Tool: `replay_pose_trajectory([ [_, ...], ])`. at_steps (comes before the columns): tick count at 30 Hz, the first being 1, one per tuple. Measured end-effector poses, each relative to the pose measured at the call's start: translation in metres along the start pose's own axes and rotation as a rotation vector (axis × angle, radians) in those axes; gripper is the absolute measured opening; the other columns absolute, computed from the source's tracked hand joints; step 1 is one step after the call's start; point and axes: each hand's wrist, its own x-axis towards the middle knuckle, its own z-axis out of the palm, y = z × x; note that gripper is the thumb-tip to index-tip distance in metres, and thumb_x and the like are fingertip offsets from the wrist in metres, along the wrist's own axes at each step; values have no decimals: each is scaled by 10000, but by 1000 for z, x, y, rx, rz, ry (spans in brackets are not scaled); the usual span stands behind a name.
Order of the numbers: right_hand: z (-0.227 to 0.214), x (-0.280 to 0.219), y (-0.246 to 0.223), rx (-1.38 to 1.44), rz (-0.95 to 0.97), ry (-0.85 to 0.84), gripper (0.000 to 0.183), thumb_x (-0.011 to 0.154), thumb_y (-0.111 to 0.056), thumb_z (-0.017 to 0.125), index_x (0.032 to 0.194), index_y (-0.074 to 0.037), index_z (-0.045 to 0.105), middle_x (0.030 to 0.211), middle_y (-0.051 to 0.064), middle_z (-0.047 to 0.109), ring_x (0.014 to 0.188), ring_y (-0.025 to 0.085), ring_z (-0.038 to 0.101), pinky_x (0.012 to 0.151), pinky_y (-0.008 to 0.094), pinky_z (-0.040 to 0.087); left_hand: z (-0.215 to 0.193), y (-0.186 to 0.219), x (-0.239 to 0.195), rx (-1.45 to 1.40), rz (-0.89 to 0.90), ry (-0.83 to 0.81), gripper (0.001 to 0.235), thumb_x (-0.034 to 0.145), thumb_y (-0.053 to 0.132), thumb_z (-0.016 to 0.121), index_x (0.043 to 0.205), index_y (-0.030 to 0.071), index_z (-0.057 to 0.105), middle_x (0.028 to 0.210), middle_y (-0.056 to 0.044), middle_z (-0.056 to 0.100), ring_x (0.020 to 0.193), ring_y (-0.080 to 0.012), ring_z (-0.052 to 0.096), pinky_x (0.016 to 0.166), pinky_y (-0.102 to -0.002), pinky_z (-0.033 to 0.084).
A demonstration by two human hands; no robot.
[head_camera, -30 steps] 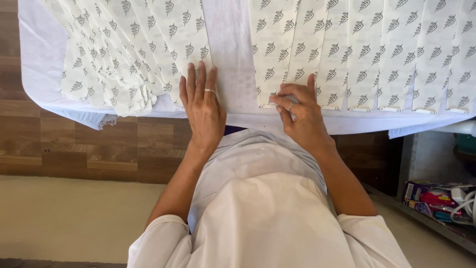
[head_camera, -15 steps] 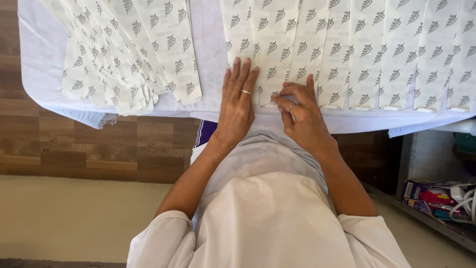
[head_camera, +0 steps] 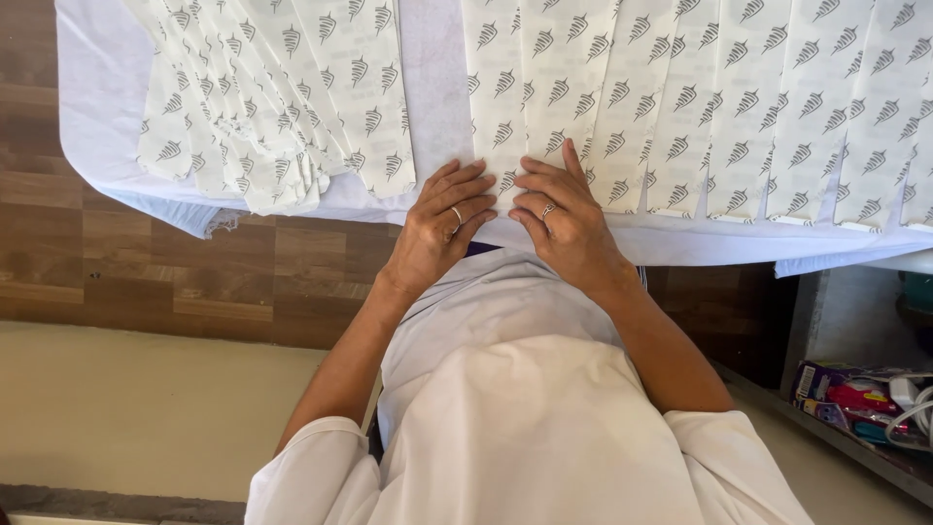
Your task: The person is preparing paper strips by laying them out in an overlapping fashion, applying a line of glue across the exposed edges, and then folding each edge down.
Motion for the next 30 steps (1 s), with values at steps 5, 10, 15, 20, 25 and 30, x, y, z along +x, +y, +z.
replay_pose_trajectory([
  [5, -2, 6, -3, 2, 3, 5, 112, 963, -61, 772, 934, 43, 745, 1111, 136, 740, 1212, 340, 683, 1233, 616, 267, 2, 3, 3, -21, -38, 16, 70, 898, 24, 790, 941, -31, 781, 1091, -174, 767, 1136, -387, 701, 1065, -552, 493],
  [10, 5, 6, 1, 57, 78, 55, 122, 951, -16, 794, 869, 24, 713, 1023, 104, 724, 1141, 313, 702, 1249, 616, 182, 12, 7, 7, -27, -179, 115, 19, 891, -30, 777, 900, -36, 762, 973, -146, 760, 1053, -350, 715, 1046, -500, 498],
  [15, 4, 7, 2, 144, 182, 59, 131, 897, 26, 833, 839, 24, 715, 992, 96, 732, 1127, 288, 713, 1268, 580, 146, 22, 5, 3, -127, -347, 166, 98, 850, -80, 771, 909, -1, 766, 952, -106, 752, 1059, -330, 709, 1063, -485, 478],
  [20, 1, 8, -1, 198, 238, 32, 106, 864, 90, 808, 900, 9, 750, 999, 105, 737, 1144, 297, 710, 1274, 546, 144, 11, 5, 6, -177, -406, 143, 195, 843, -176, 693, 909, -9, 770, 921, -124, 742, 1030, -352, 710, 1043, -486, 495],
  [25, 4, 5, -1, 120, 191, 37, 155, 885, 108, 768, 1001, 6, 778, 1032, 115, 729, 1174, 307, 692, 1279, 535, 138, -20, 1, 13, 543, -287, 95, 465, 855, -228, 533, 1246, -26, 683, 1348, -252, 620, 1337, -438, 500, 1127, -549, 378],
  [30, 6, 3, 0, 43, 142, -5, 185, 894, 104, 756, 1052, 14, 786, 1061, 125, 717, 1208, 309, 671, 1279, 549, 128, -13, -6, 8, 600, -276, 26, 551, 854, -233, 505, 1369, -60, 594, 1366, -305, 615, 1362, -481, 481, 1115, -563, 410],
])
